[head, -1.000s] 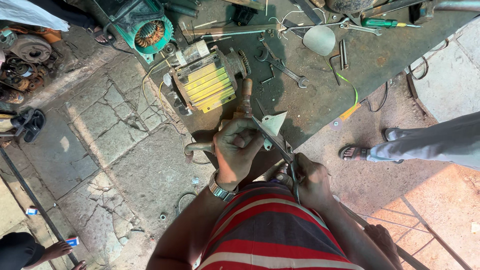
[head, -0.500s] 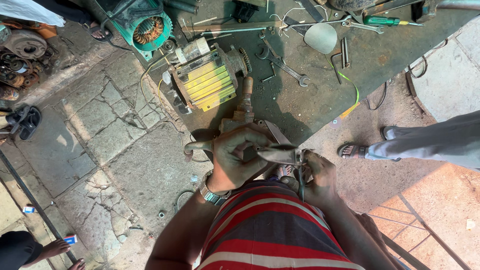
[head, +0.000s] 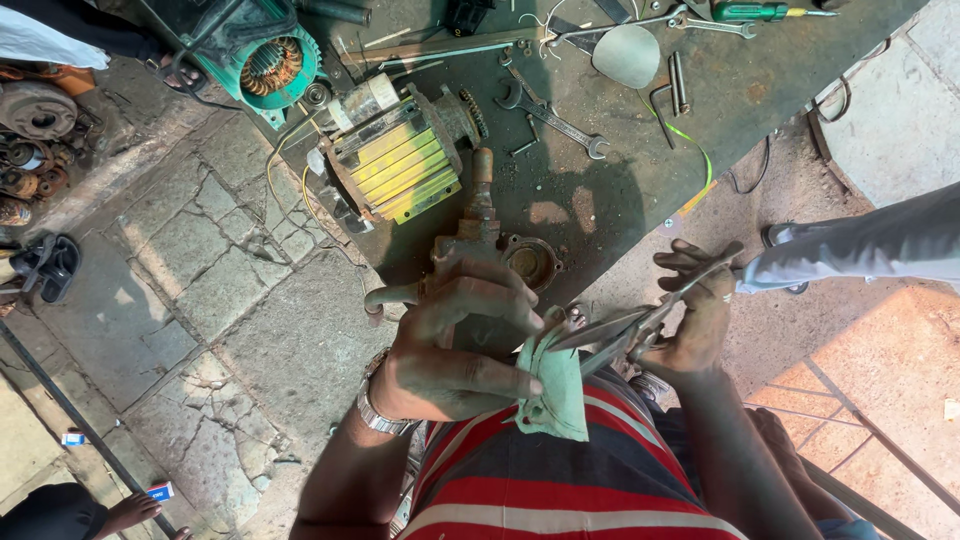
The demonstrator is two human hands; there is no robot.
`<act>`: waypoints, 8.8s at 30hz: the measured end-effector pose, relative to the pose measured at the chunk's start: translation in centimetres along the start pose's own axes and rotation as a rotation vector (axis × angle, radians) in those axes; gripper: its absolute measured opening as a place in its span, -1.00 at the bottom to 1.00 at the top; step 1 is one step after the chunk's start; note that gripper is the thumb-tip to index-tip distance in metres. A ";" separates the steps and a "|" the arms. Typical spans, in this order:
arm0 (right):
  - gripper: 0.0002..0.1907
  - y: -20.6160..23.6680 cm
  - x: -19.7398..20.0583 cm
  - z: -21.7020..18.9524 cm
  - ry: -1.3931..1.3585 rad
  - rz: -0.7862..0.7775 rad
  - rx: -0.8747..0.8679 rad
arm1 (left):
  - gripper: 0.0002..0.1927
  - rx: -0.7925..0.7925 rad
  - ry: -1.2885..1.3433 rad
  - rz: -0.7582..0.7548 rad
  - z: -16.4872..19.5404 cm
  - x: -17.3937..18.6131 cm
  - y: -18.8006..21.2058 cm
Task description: The person holds a light green gasket material and uses shears to trim its edges. The person repeatedly rotates the gasket and makes small cuts to shape it around a central hole and outer perimeter. The trimmed pieces fall onto the workbench.
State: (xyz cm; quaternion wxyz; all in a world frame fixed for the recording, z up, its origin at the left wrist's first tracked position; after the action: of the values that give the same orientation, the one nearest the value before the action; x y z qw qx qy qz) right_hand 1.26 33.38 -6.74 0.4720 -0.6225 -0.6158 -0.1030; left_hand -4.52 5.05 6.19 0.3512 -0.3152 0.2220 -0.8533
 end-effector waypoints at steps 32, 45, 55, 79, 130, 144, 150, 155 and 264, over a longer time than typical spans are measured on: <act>-0.25 -0.7 -2.0 -4.4 -0.282 -0.358 -0.247 | -0.68 0.316 0.142 0.285 -4.3 -3.9 2.1; -0.33 1.5 -3.9 -4.4 -0.268 -0.440 -0.292 | -0.66 0.468 0.377 0.350 -5.3 -4.7 3.7; -0.47 1.2 -4.1 -4.5 -0.280 -0.474 -0.318 | -0.68 0.516 0.441 0.333 -5.9 -4.4 4.0; -0.36 -0.3 -2.3 -2.1 -0.632 -0.730 -0.127 | -0.59 0.532 0.284 0.369 -5.3 -2.2 2.2; -0.63 5.6 -6.1 0.9 -0.906 -0.883 -0.563 | -0.86 0.632 0.668 0.508 -7.8 -5.5 5.4; -0.57 5.0 -7.8 2.3 -0.887 -0.749 -0.351 | -0.84 0.676 0.572 0.291 -7.7 -3.7 4.3; -0.52 4.8 -6.2 1.8 -0.851 -0.780 -0.330 | -0.86 0.666 0.484 0.346 -7.3 -3.2 4.7; -0.62 3.7 -5.6 1.1 -0.836 -0.882 -0.332 | -0.82 0.692 0.701 0.379 -7.4 -3.3 5.1; -0.72 -0.3 -1.8 0.6 -1.065 0.200 -0.660 | -0.63 0.659 0.976 0.075 -13.2 -10.6 1.6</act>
State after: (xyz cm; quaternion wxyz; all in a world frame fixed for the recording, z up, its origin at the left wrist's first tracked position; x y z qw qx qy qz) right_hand 0.33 32.56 -8.26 -0.1083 -0.7556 -0.6409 0.0809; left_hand -7.07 13.91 -8.05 0.3178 0.2478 0.0923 -0.9105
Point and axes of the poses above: each hand's wrist, its own y-axis away from the middle knuckle, its own x-axis out of the back of the hand, z = x × y, the point moved 3 cm from there along -y, towards the middle knuckle, and after that the axes turned 12 degrees about -z, right-handed, at the moved point
